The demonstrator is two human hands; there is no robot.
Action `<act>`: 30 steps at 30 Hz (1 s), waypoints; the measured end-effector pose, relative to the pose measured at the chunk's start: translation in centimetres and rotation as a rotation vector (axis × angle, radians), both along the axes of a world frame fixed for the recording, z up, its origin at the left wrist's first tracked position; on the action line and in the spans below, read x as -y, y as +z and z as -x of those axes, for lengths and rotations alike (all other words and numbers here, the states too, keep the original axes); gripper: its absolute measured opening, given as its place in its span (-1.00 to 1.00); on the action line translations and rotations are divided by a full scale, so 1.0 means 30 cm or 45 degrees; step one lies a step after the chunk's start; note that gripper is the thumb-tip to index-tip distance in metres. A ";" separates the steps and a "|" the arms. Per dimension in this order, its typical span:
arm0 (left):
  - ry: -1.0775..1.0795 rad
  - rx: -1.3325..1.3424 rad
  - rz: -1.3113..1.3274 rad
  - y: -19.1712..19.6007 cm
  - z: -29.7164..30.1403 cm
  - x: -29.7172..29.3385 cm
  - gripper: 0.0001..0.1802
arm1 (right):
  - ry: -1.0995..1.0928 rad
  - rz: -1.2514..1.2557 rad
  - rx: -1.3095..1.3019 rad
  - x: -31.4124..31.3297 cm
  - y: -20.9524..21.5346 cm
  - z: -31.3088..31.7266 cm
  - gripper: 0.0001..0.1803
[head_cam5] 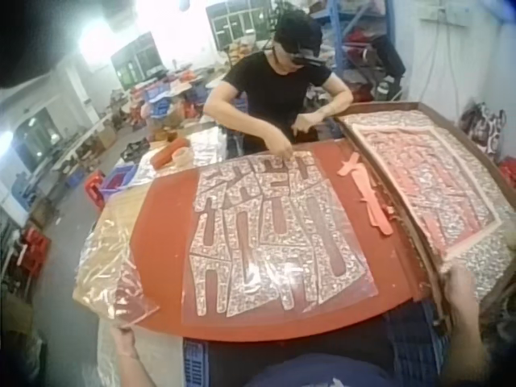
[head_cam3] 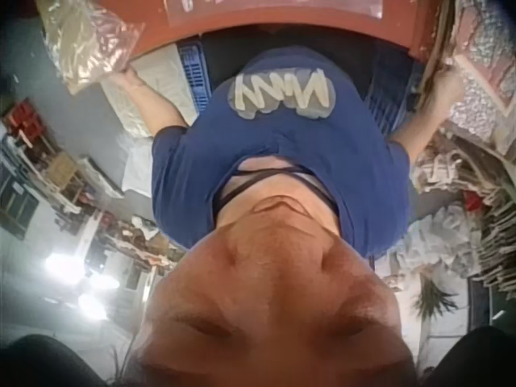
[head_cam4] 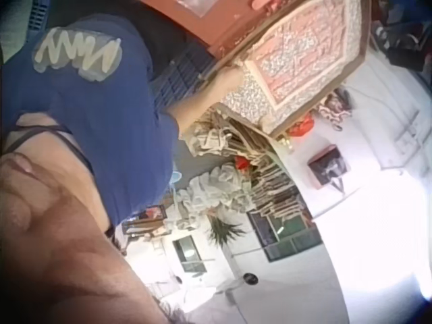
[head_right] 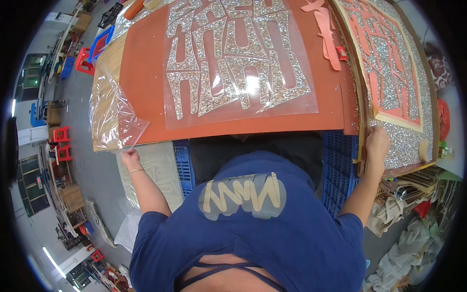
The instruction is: Manually applying decorative elements or patterns to shoe material components using frames and adhesive films.
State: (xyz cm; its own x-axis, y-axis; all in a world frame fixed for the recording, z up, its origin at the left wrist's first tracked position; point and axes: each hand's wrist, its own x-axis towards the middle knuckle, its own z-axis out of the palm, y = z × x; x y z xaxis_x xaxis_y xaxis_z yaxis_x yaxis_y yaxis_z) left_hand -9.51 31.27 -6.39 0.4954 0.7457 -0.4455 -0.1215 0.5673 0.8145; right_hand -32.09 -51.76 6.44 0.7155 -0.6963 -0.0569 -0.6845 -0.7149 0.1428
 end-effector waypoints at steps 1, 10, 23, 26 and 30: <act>0.041 -0.055 -0.050 0.059 -0.011 0.064 -0.71 | -0.016 0.009 -0.004 0.014 -0.008 0.020 -0.80; -0.048 -0.097 -0.153 0.036 0.058 0.064 -0.72 | 0.088 -0.052 0.333 0.065 -0.023 0.020 -0.80; -0.120 -0.136 -0.133 0.042 0.068 0.106 -0.75 | 1.043 -0.619 0.906 -0.588 -0.068 -0.391 -0.88; -0.110 0.047 -0.009 -0.007 0.083 0.054 -0.76 | 1.179 -0.662 0.948 -0.768 -0.095 -0.485 -0.90; -0.119 0.105 0.108 0.002 0.086 0.040 -0.75 | 1.303 -0.550 0.906 -0.821 -0.121 -0.535 -0.89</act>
